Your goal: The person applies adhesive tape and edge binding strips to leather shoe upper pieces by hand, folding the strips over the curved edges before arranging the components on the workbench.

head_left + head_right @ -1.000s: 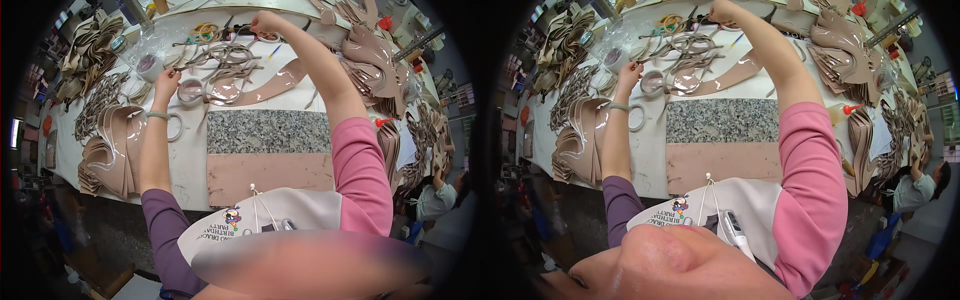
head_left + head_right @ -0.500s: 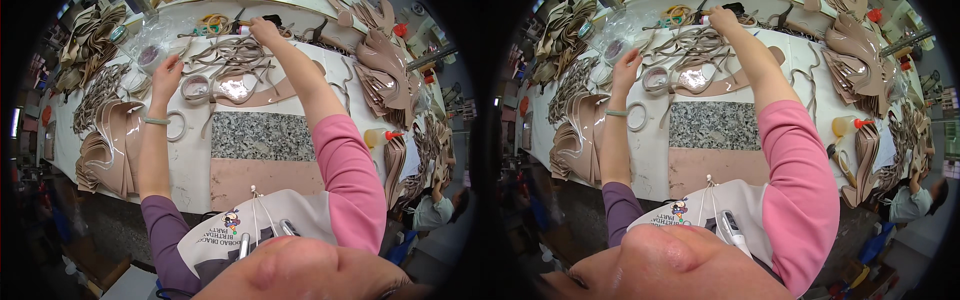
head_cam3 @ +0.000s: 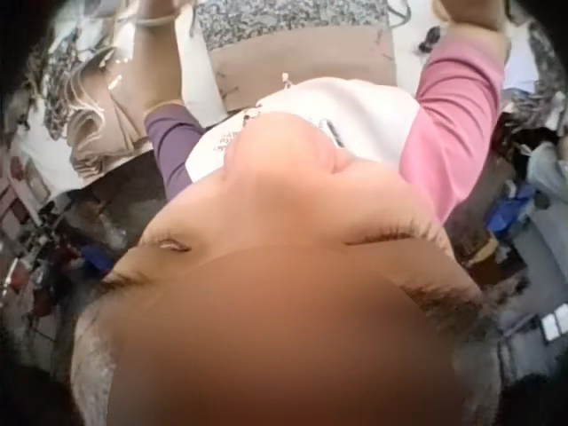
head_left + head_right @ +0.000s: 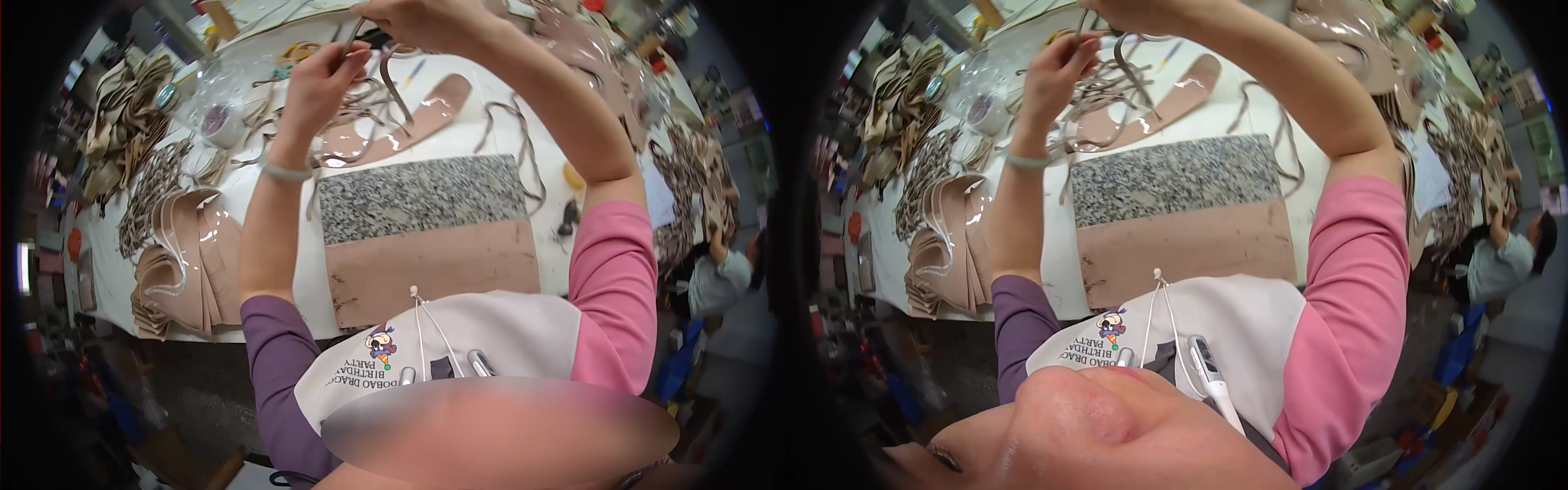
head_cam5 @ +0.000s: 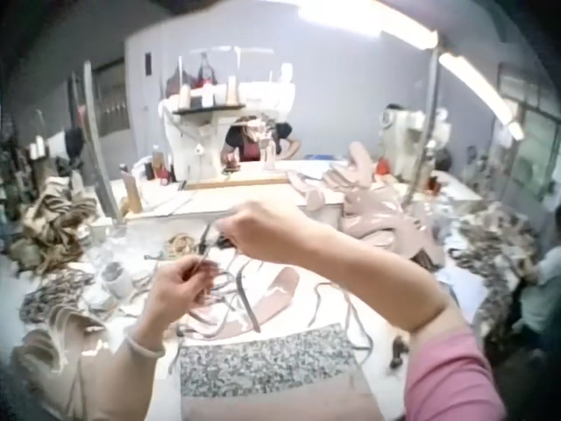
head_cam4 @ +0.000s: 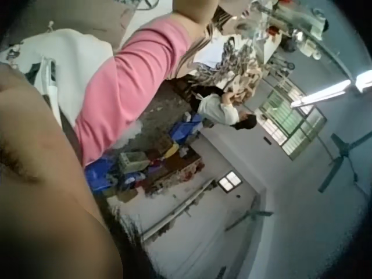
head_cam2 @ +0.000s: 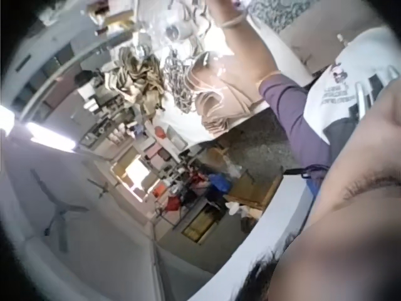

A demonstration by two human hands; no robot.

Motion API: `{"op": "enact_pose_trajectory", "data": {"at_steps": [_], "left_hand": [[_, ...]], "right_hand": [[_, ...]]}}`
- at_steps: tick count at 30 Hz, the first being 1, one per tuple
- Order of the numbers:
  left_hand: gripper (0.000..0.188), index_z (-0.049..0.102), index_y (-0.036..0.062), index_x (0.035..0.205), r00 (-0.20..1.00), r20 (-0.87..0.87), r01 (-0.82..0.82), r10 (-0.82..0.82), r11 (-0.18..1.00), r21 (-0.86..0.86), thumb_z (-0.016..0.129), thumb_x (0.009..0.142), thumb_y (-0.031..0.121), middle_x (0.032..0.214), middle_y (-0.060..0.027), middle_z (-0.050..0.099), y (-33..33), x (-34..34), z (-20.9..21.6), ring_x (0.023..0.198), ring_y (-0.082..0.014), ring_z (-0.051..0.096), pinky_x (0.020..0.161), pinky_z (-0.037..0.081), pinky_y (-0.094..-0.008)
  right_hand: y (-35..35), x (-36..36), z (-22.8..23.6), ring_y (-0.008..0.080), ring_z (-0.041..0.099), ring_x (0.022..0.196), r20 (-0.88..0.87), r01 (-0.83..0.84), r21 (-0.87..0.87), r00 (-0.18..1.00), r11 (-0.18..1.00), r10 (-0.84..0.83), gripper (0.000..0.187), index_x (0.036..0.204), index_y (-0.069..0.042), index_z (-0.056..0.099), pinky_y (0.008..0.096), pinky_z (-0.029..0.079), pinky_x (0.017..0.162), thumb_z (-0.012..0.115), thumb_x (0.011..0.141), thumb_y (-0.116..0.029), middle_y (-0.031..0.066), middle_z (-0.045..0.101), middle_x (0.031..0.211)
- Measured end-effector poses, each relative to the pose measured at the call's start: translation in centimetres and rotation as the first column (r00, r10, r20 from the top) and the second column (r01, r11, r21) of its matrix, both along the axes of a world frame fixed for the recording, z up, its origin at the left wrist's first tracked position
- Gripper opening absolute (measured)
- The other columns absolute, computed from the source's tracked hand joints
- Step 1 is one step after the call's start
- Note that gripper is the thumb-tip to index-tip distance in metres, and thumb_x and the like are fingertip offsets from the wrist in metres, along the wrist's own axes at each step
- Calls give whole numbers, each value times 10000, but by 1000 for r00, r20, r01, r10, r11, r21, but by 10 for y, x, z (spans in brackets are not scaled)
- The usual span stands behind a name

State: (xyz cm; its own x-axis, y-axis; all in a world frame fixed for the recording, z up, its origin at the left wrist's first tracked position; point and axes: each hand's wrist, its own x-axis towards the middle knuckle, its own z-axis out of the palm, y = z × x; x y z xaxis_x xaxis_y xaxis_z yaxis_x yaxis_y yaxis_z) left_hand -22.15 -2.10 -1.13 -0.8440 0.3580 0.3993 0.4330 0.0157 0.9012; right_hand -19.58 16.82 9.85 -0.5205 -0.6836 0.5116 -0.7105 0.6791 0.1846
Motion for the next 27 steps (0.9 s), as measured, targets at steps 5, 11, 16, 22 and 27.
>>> {"op": "enact_pose_trajectory", "data": {"at_steps": [5,11,16,22,27], "left_hand": [[279,646,-2,1022,928,320,221,-192,974,-55,609,935,261,710,67,502,-18,99,5,610,-9,403,510,278,-159],[296,590,22,1050,481,811,99,-333,940,327,441,1007,275,682,48,472,-46,156,-67,527,-29,358,458,272,-180],[246,569,17,1097,387,896,-67,-216,963,261,484,988,221,782,20,563,-53,195,-98,583,-53,463,492,365,-182],[277,598,-13,1172,603,795,142,-70,990,-20,564,933,122,821,6,611,-65,206,-108,661,-50,541,561,430,-184],[330,586,-40,1193,668,742,138,55,971,-196,623,891,89,824,-12,629,-76,208,-105,668,-51,556,585,450,-182]], "right_hand": [[73,66,-23,277,631,673,70,-139,-96,987,986,146,90,880,-95,690,359,516,603,640,805,-100,95,645,771],[185,53,-140,240,650,815,314,371,-120,894,921,-319,182,992,-78,693,320,519,677,667,828,-152,118,662,954],[219,29,-230,300,641,914,651,720,124,460,682,-604,363,1096,-69,662,380,503,801,695,803,-280,143,681,966],[199,25,-269,252,628,879,561,696,102,550,711,-619,279,1082,-92,678,335,496,776,672,823,-197,110,656,954],[195,43,-236,213,618,850,374,573,-243,800,783,-470,234,1071,-112,691,297,490,755,652,841,-127,82,635,943]]}}
